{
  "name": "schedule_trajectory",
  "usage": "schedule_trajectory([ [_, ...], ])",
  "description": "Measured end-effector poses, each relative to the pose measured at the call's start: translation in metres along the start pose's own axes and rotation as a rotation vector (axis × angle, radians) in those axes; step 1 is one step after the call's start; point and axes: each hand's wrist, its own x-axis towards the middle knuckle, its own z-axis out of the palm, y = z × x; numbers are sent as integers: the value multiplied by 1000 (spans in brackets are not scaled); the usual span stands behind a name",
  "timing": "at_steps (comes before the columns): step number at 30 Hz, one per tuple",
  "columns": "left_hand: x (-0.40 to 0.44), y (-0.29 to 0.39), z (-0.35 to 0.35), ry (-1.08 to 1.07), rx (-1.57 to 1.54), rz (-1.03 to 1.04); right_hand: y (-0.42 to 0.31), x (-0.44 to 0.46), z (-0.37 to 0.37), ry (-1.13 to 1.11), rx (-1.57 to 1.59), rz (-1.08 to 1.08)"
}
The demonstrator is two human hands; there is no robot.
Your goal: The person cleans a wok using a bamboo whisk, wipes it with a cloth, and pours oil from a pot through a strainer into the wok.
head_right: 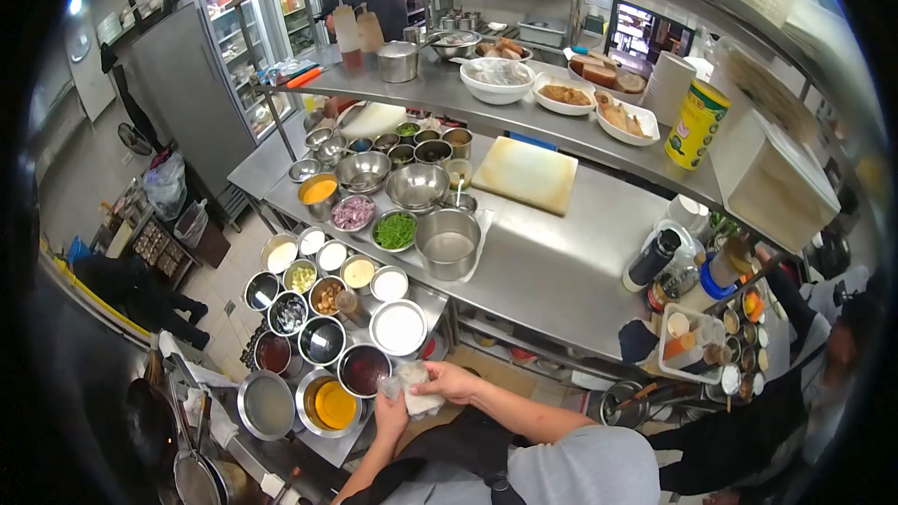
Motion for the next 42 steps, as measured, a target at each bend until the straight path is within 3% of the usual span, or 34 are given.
schedule_trajectory([
  [8, 86, 28, 27, 79, 74, 32, -83, 68, -48, -182, -238, 27],
  [10, 101, 70, 48, 163, 81, -26, -115, 80, -62, -196, -278, 64],
  [12, 122, 70, 63, 188, 200, -102, -140, 91, -80, -233, -309, 51],
  [14, 146, 47, 82, 125, -141, -135, -158, 101, -98, -232, -278, 56],
  [17, 167, 55, 103, 67, -352, -167, -180, 115, -121, -230, -325, 105],
  [20, 183, 54, 114, 124, -571, -235, -187, 129, -134, -229, -450, 112],
  [30, 208, 80, 130, 114, -450, -169, -192, 152, -145, -313, -635, 37],
  [32, 216, 68, 132, 170, -369, -132, -202, 149, -138, -305, -826, -105],
  [34, 221, 86, 138, 201, -411, -149, -209, 152, -136, -286, -844, -132],
  [36, 224, 97, 141, 237, -455, -166, -221, 151, -128, -232, -1063, -122],
  [42, 233, 93, 138, 299, -516, -164, -221, 161, -131, -238, -1050, -217],
])
